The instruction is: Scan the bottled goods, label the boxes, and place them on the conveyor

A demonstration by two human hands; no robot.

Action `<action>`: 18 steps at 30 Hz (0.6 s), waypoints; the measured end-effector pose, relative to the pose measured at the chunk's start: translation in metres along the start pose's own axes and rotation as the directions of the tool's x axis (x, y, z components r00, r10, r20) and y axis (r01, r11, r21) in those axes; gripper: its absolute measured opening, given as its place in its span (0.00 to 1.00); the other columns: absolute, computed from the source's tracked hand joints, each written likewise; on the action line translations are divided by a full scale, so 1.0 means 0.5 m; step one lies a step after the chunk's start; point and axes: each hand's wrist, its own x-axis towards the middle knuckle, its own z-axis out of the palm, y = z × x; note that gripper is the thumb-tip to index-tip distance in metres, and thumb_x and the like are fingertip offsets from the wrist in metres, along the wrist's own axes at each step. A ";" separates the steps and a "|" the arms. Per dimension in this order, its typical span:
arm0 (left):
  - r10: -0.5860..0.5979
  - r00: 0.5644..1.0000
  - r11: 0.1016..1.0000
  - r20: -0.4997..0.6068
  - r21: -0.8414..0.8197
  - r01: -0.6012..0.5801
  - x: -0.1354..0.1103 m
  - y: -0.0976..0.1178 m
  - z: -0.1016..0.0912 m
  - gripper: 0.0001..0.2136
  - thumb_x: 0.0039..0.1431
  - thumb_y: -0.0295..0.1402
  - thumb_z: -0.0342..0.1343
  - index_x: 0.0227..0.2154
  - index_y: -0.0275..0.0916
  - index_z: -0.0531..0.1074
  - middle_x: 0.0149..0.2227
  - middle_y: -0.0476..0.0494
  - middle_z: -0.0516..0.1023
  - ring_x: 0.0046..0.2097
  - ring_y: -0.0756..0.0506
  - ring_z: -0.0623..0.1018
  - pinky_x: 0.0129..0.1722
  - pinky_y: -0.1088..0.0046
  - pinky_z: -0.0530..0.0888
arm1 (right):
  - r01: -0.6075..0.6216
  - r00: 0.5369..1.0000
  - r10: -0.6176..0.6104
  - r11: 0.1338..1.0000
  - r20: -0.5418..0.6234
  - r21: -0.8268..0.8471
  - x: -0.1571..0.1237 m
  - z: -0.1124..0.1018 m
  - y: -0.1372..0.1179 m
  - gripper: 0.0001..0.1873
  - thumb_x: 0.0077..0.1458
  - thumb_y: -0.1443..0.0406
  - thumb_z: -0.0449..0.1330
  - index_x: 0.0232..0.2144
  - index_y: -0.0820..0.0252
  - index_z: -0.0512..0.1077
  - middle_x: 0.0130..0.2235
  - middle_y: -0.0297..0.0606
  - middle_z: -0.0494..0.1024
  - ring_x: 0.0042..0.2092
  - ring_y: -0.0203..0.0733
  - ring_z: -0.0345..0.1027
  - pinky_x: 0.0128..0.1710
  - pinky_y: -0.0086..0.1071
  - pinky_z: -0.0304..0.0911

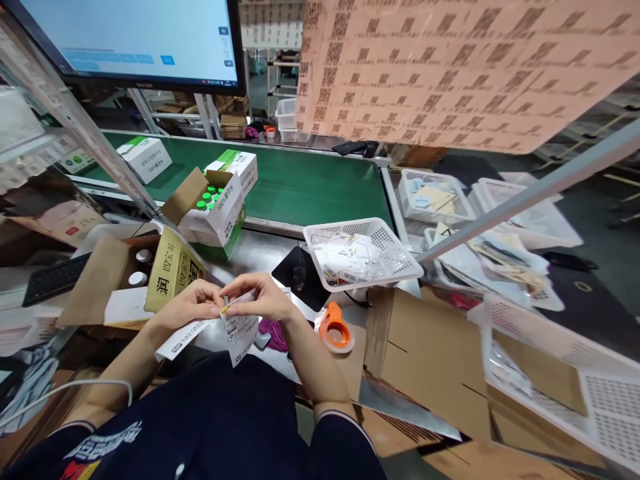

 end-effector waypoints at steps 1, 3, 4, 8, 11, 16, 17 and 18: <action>-0.005 1.000 1.000 -0.007 -0.007 0.005 -0.001 0.000 0.003 0.17 0.45 0.43 0.73 0.20 0.35 0.76 0.21 0.52 0.71 0.24 0.54 0.63 0.25 0.77 0.59 | 0.027 1.000 -0.028 0.999 -0.014 -0.018 -0.002 0.006 -0.004 0.21 0.41 0.57 0.79 0.36 0.60 0.82 0.31 0.34 0.81 0.33 0.36 0.73 0.36 0.31 0.69; -0.020 1.000 0.999 0.006 -0.045 0.020 -0.005 -0.002 0.007 0.17 0.46 0.44 0.72 0.19 0.36 0.75 0.21 0.53 0.69 0.24 0.54 0.62 0.25 0.76 0.59 | 0.079 0.996 -0.080 0.997 -0.045 -0.020 -0.008 0.019 -0.008 0.21 0.44 0.56 0.77 0.39 0.58 0.83 0.32 0.34 0.81 0.34 0.37 0.73 0.39 0.32 0.70; -0.023 1.000 0.998 0.020 -0.066 0.024 -0.007 -0.004 0.008 0.17 0.47 0.44 0.72 0.19 0.36 0.75 0.21 0.52 0.69 0.24 0.54 0.62 0.25 0.76 0.58 | 0.096 0.994 -0.097 0.995 -0.059 -0.017 -0.012 0.025 -0.008 0.21 0.45 0.56 0.77 0.41 0.57 0.83 0.32 0.34 0.81 0.34 0.36 0.73 0.39 0.32 0.70; -0.092 0.995 0.991 0.033 -0.098 0.095 -0.016 -0.017 0.012 0.15 0.49 0.43 0.72 0.23 0.36 0.77 0.20 0.53 0.68 0.22 0.55 0.59 0.22 0.75 0.53 | 0.135 0.985 -0.139 0.990 -0.103 -0.050 -0.031 0.042 -0.007 0.13 0.49 0.58 0.75 0.38 0.54 0.84 0.32 0.34 0.81 0.33 0.38 0.73 0.39 0.34 0.69; -0.184 0.983 0.976 -0.020 -0.124 0.180 -0.016 -0.034 0.013 0.16 0.47 0.43 0.74 0.24 0.36 0.78 0.18 0.54 0.67 0.20 0.56 0.58 0.21 0.76 0.51 | 0.133 0.983 -0.140 0.989 -0.116 -0.069 -0.044 0.045 0.001 0.08 0.50 0.59 0.74 0.34 0.52 0.85 0.33 0.36 0.81 0.34 0.39 0.72 0.40 0.37 0.68; -0.208 0.976 0.958 -0.066 -0.216 0.189 0.016 -0.093 0.001 0.20 0.40 0.49 0.74 0.22 0.39 0.74 0.15 0.55 0.66 0.17 0.54 0.60 0.19 0.75 0.53 | 0.076 0.967 -0.083 0.996 -0.240 -0.038 -0.043 0.035 0.046 0.10 0.46 0.57 0.76 0.28 0.53 0.82 0.32 0.33 0.76 0.34 0.37 0.69 0.41 0.35 0.66; -0.204 0.975 0.959 -0.094 -0.222 0.179 0.026 -0.109 -0.003 0.21 0.41 0.52 0.73 0.22 0.40 0.73 0.13 0.56 0.64 0.16 0.54 0.59 0.18 0.74 0.54 | 0.047 0.962 -0.054 0.998 -0.269 -0.032 -0.036 0.029 0.061 0.10 0.46 0.57 0.76 0.27 0.54 0.81 0.32 0.33 0.75 0.34 0.37 0.68 0.41 0.35 0.65; -0.193 0.972 0.962 -0.133 -0.222 0.161 0.037 -0.125 -0.008 0.22 0.43 0.54 0.71 0.21 0.41 0.71 0.11 0.57 0.60 0.15 0.54 0.57 0.18 0.74 0.54 | 0.007 0.957 -0.013 1.000 -0.289 -0.024 -0.023 0.019 0.078 0.12 0.46 0.56 0.75 0.25 0.56 0.80 0.31 0.32 0.75 0.34 0.36 0.68 0.40 0.34 0.65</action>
